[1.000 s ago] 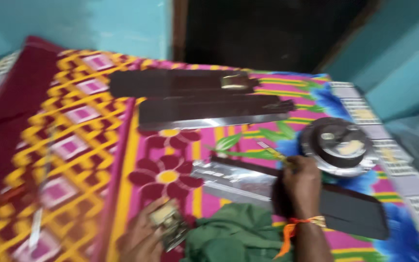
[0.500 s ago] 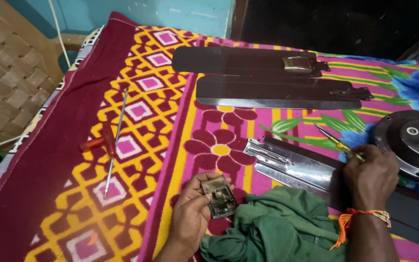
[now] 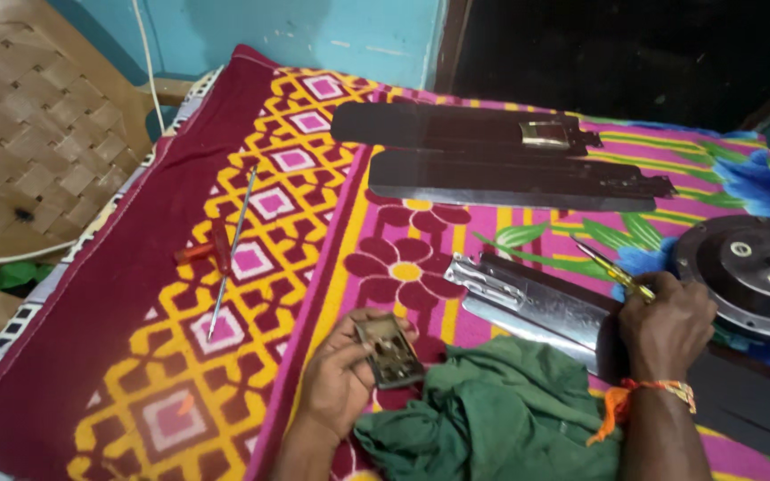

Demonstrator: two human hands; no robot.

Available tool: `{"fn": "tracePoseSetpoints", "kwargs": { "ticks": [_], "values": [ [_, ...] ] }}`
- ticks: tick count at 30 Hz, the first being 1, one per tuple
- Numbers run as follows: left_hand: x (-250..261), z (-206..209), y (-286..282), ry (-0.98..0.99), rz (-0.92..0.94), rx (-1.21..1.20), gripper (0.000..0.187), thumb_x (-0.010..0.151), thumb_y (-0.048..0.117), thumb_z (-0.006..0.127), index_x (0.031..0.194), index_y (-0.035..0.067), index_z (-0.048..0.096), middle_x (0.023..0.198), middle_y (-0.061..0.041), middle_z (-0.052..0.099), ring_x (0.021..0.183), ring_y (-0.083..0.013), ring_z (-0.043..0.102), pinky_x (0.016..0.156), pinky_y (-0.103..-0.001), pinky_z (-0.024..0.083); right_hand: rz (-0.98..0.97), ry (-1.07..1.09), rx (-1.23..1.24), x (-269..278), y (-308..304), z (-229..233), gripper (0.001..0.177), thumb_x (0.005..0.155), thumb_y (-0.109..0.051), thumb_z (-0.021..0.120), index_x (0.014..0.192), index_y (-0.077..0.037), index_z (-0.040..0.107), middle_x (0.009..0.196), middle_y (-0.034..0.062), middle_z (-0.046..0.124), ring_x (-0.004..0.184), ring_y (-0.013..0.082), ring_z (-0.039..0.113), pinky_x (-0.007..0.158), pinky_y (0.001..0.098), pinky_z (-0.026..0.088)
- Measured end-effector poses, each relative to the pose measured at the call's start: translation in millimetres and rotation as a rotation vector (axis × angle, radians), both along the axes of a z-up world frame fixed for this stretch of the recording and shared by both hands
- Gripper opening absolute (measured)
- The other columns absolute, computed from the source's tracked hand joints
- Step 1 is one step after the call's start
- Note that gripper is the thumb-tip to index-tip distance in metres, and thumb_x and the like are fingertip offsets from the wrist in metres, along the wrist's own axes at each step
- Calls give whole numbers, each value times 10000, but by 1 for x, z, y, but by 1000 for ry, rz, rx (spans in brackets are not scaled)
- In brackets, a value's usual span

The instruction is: The person wipes fan blades and a motor housing with a green cloth and handles a circuit board from a ceiling fan unit.

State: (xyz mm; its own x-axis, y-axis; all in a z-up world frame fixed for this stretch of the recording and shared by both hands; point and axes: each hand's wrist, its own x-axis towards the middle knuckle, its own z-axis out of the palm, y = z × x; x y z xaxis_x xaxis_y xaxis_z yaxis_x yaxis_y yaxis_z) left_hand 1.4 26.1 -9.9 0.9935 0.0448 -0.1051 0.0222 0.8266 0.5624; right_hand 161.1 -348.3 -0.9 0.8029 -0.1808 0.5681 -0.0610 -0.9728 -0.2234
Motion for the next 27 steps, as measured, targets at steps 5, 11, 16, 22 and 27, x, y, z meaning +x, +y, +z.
{"fn": "tracePoseSetpoints", "kwargs": {
  "ticks": [5,11,16,22,27],
  "values": [
    [3,13,-2,64,43,22,387,876,-24,412,1243,2,532,1198,-272,668,1147,-401,671,980,-533,559,72,-50,21,3,-6,-2,111,917,-219,791,1008,-162,818,1044,188,659,1116,409,612,966,529,499],
    [44,106,0,-235,118,-19,387,946,26,405,1319,-18,498,1330,-256,586,1234,-369,601,1006,-592,537,18,10,52,1,4,10,172,891,-203,799,1056,-168,832,1076,208,681,1048,416,643,893,535,513],
    [121,195,-17,-590,100,-151,449,959,-12,391,1404,8,446,1415,-244,547,1418,-420,486,1183,-582,451,-15,59,109,-6,10,17,183,900,-179,769,1072,-172,831,1080,215,688,1043,418,651,894,536,515],
    [176,195,-77,-691,42,-411,513,951,-31,379,1452,-28,490,1465,-257,549,1433,-413,487,1208,-571,419,-1,14,138,-1,8,9,172,899,-195,744,1055,-163,811,1082,192,680,1079,399,643,892,556,495],
    [198,169,-63,-783,29,-281,519,945,-74,383,1436,45,502,1434,-266,572,1404,-437,528,1217,-564,457,-29,25,135,2,8,3,177,896,-205,733,1056,-166,800,1100,181,680,1085,392,641,873,553,486]
  ]
}}
